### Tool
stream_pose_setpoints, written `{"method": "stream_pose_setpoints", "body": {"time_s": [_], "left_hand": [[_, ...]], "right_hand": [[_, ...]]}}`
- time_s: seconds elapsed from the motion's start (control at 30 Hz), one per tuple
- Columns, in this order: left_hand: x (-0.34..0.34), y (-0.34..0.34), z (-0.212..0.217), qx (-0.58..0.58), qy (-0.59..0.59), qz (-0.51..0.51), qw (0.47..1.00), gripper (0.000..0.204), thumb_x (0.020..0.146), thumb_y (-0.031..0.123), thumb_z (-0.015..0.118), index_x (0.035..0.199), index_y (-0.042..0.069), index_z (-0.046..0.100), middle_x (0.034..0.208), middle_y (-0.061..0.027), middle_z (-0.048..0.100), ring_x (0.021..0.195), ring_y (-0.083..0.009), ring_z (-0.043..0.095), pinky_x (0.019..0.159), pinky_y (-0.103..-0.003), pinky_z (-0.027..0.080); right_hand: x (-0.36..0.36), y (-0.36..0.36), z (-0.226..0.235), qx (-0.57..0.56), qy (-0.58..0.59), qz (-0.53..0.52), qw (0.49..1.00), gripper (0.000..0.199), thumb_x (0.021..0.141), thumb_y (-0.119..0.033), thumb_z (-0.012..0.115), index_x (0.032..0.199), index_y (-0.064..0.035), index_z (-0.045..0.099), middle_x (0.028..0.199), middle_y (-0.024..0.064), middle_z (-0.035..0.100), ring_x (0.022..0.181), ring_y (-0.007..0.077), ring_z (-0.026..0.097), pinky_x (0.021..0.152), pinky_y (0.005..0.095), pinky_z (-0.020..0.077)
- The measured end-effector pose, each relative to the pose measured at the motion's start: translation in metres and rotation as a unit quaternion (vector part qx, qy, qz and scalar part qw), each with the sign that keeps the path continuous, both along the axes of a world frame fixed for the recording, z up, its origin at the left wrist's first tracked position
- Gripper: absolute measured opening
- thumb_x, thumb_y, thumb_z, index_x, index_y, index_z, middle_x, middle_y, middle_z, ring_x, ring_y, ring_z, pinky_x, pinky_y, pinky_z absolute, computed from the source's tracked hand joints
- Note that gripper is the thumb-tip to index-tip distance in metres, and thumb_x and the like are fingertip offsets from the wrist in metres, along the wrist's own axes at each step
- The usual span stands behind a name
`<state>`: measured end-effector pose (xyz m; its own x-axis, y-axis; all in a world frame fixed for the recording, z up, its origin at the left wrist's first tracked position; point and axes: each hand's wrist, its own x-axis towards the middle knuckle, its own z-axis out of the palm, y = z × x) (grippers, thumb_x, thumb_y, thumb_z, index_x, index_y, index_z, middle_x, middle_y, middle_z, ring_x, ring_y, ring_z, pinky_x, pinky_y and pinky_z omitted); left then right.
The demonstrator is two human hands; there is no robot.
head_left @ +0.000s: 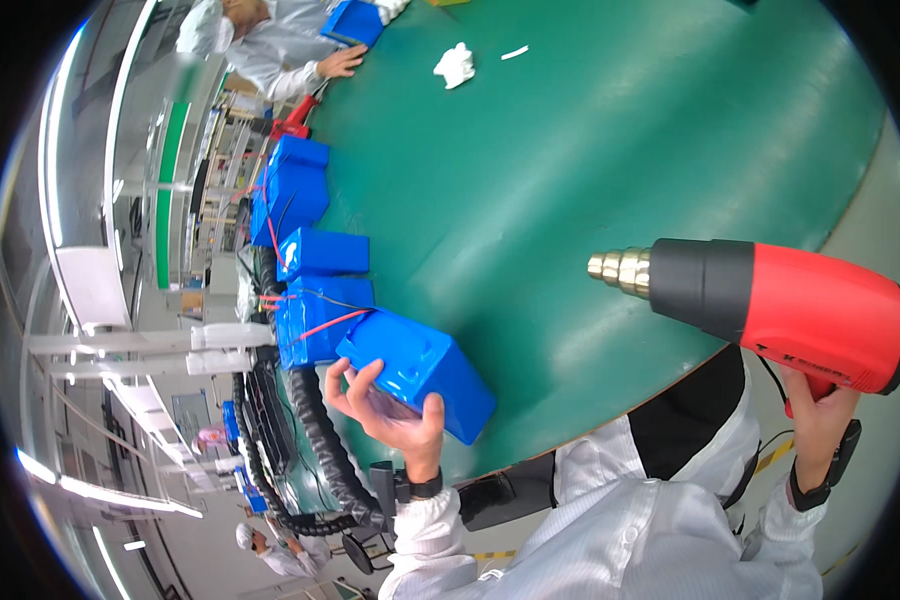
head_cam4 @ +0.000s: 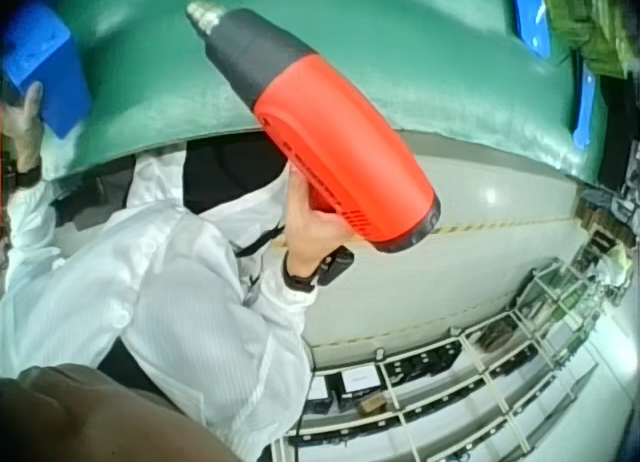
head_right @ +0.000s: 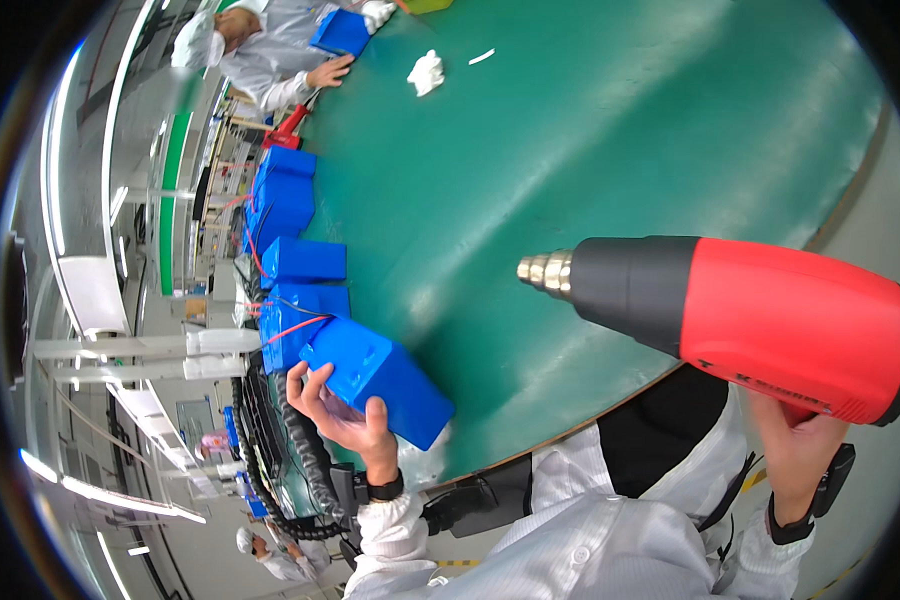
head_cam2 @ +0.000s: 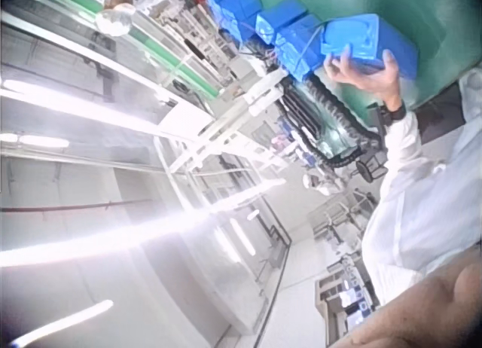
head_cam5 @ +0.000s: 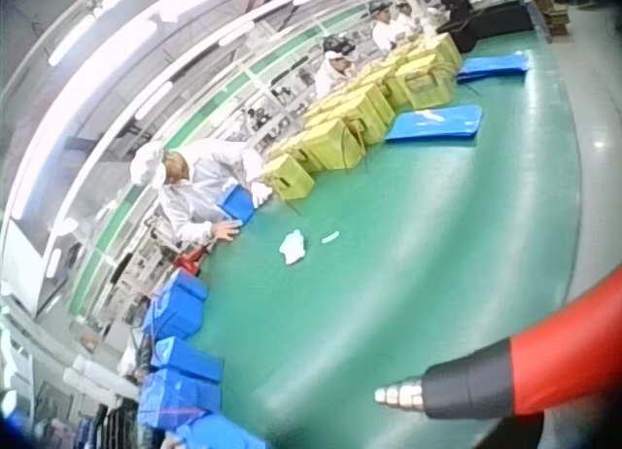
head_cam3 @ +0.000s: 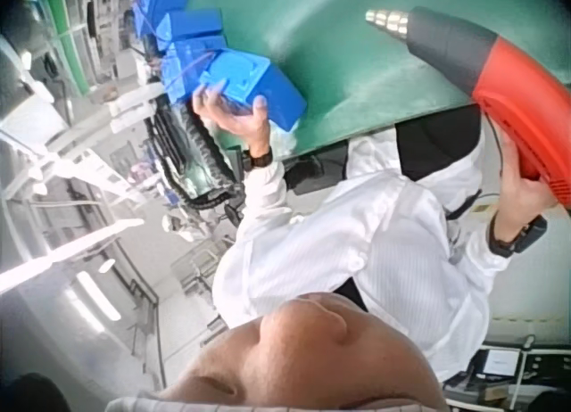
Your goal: Fitting blue plastic sleeves over battery components and using a heat gun to shrink the sleeves into place.
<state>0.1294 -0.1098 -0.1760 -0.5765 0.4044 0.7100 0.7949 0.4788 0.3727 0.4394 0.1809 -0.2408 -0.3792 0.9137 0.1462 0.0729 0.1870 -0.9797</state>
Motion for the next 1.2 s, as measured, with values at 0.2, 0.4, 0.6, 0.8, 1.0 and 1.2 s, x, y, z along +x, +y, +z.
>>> {"method": "stream_pose_setpoints", "body": {"time_s": [0.2, 0.4, 0.6, 0.8, 1.0, 1.2], "left_hand": [[0.024, -0.023, -0.026, 0.097, 0.022, 0.044, 0.994, 0.077, 0.074, 0.073, 0.066, 0.122, 0.016, 0.046, 0.139, -0.0149, 0.033, 0.127, -0.0384, 0.041, 0.106, -0.056, 0.037], [0.021, -0.068, -0.032, 0.092, 0.045, -0.034, 0.994, 0.077, 0.079, 0.074, 0.060, 0.132, 0.022, 0.038, 0.150, -0.0212, 0.024, 0.135, -0.0482, 0.035, 0.108, -0.062, 0.037], [-0.006, -0.088, -0.024, 0.008, 0.067, -0.088, 0.994, 0.066, 0.090, 0.067, 0.048, 0.135, 0.020, 0.039, 0.151, -0.0352, 0.022, 0.134, -0.0521, 0.040, 0.103, -0.061, 0.046], [-0.025, -0.133, -0.014, -0.111, 0.064, -0.137, 0.982, 0.068, 0.094, 0.069, 0.044, 0.141, 0.020, 0.034, 0.153, -0.0371, 0.017, 0.134, -0.0521, 0.040, 0.103, -0.060, 0.047], [-0.003, -0.153, -0.007, -0.127, 0.049, -0.063, 0.989, 0.069, 0.098, 0.060, 0.045, 0.145, 0.018, 0.019, 0.152, -0.0385, 0.019, 0.131, -0.0485, 0.045, 0.101, -0.055, 0.048], [0.048, -0.074, 0.033, 0.063, -0.071, 0.028, 0.995, 0.077, 0.093, 0.041, 0.061, 0.147, 0.003, 0.020, 0.150, -0.0290, 0.031, 0.128, -0.0397, 0.049, 0.105, -0.047, 0.042]], "right_hand": [[0.018, 0.011, 0.001, -0.067, -0.069, 0.075, 0.993, 0.034, 0.085, 0.002, 0.075, 0.115, 0.0015, 0.060, 0.101, 0.0064, 0.067, 0.086, 0.0129, 0.064, 0.080, 0.0260, 0.0502], [0.016, 0.013, -0.003, -0.011, -0.049, 0.072, 0.996, 0.037, 0.083, 0.003, 0.075, 0.116, 0.0015, 0.059, 0.103, 0.0076, 0.067, 0.088, 0.0136, 0.065, 0.081, 0.0283, 0.0515], [0.017, 0.004, -0.011, -0.119, -0.053, 0.157, 0.979, 0.038, 0.080, -0.003, 0.078, 0.113, 0.0003, 0.060, 0.102, 0.0057, 0.066, 0.087, 0.0133, 0.062, 0.078, 0.0291, 0.0493], [-0.008, 0.000, 0.017, 0.099, -0.138, 0.316, 0.934, 0.050, 0.074, -0.010, 0.086, 0.118, -0.0019, 0.063, 0.109, 0.0087, 0.070, 0.100, 0.0210, 0.068, 0.088, 0.0360, 0.0533], [-0.013, -0.006, 0.009, 0.176, -0.166, 0.374, 0.895, 0.048, 0.073, -0.014, 0.086, 0.115, -0.0029, 0.068, 0.110, 0.0109, 0.071, 0.099, 0.0276, 0.069, 0.088, 0.0394, 0.0534], [-0.014, -0.016, -0.007, 0.173, -0.178, 0.364, 0.898, 0.066, 0.070, -0.031, 0.082, 0.123, -0.0029, 0.056, 0.115, 0.0152, 0.056, 0.101, 0.0343, 0.054, 0.087, 0.0450, 0.0451]]}}
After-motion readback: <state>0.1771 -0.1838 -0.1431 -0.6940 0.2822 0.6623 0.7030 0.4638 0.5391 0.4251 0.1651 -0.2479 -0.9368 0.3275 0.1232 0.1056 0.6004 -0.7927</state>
